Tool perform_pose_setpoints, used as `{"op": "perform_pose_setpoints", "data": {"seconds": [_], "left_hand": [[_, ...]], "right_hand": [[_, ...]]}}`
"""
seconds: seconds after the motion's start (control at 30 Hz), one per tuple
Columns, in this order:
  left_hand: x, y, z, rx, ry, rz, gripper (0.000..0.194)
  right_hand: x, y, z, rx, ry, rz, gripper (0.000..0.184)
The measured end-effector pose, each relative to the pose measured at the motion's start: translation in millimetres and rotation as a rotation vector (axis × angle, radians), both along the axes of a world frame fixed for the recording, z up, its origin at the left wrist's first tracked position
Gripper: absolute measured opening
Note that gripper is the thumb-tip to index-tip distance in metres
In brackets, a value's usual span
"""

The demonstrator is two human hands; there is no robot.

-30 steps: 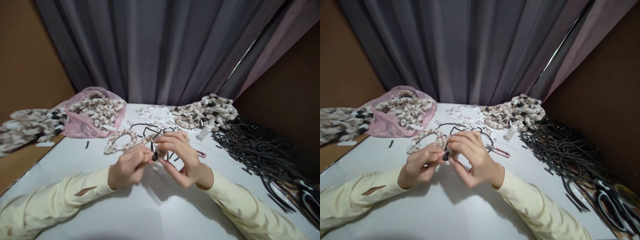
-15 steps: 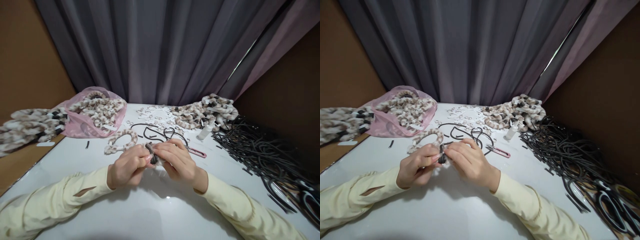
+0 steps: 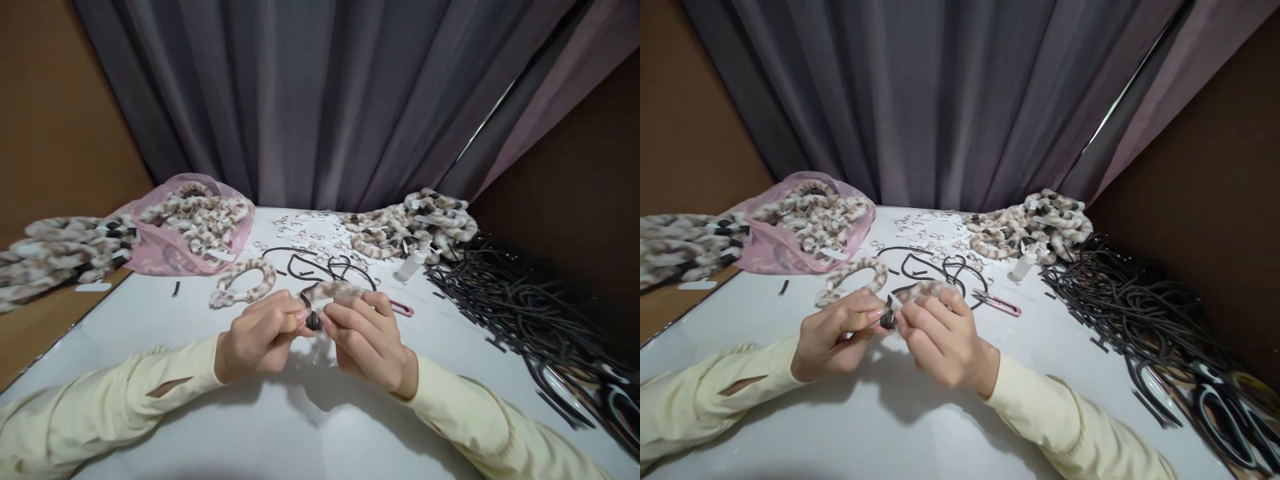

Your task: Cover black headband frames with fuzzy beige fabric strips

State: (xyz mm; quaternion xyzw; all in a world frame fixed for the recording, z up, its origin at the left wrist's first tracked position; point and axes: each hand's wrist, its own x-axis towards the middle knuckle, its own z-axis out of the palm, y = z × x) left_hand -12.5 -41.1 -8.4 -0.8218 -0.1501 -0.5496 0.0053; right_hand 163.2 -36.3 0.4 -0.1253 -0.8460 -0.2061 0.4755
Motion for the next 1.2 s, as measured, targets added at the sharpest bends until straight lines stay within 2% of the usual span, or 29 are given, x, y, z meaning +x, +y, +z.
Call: {"op": "perform_pose_setpoints", "data": {"seconds": [0.17,0.27,0.63,0.8,0.93,1.07,1.13,1.2], "left_hand": [[0.5,0.8,0.2,-0.103,-0.072,0.001,0.021],[-0.1,1.3,-0.1,-0.096,-0.092,-0.001,0.018],[0.3,-2.6,-1.0,-0.119,-0.078,0.036,0.011],[0.5,-2.6,-0.8,-0.146,-0.029,0.069,0.013],[-1.5,-0.4,2.8,-0.258,-0.02,0.064,0.013],[-2.0,-2.2,5.5,-0.409,-0.003,0.129,0.013],[-1.1,-4.1,4.4,-0.503,-0.046,0.146,0.009],[-0.2,-5.4,2.5,-0.589,-0.101,0.126,0.017]], "right_hand": [[-1.8,-2.3,-0.6,-0.155,0.081,0.003,0.016],[0.6,-3.8,-2.2,-0.234,0.097,0.018,0.024],[3.6,-8.0,-0.8,-0.171,0.073,0.021,0.021],[-1.0,-4.6,-0.4,-0.198,0.1,0.028,0.015],[-2.1,4.6,-4.7,-0.277,0.146,0.086,0.021],[1.4,10.4,-5.4,-0.363,0.029,0.106,0.032],[3.1,11.0,-3.9,-0.377,-0.016,0.105,0.031],[4.4,10.9,-1.6,-0.415,-0.039,0.128,0.028]]}}
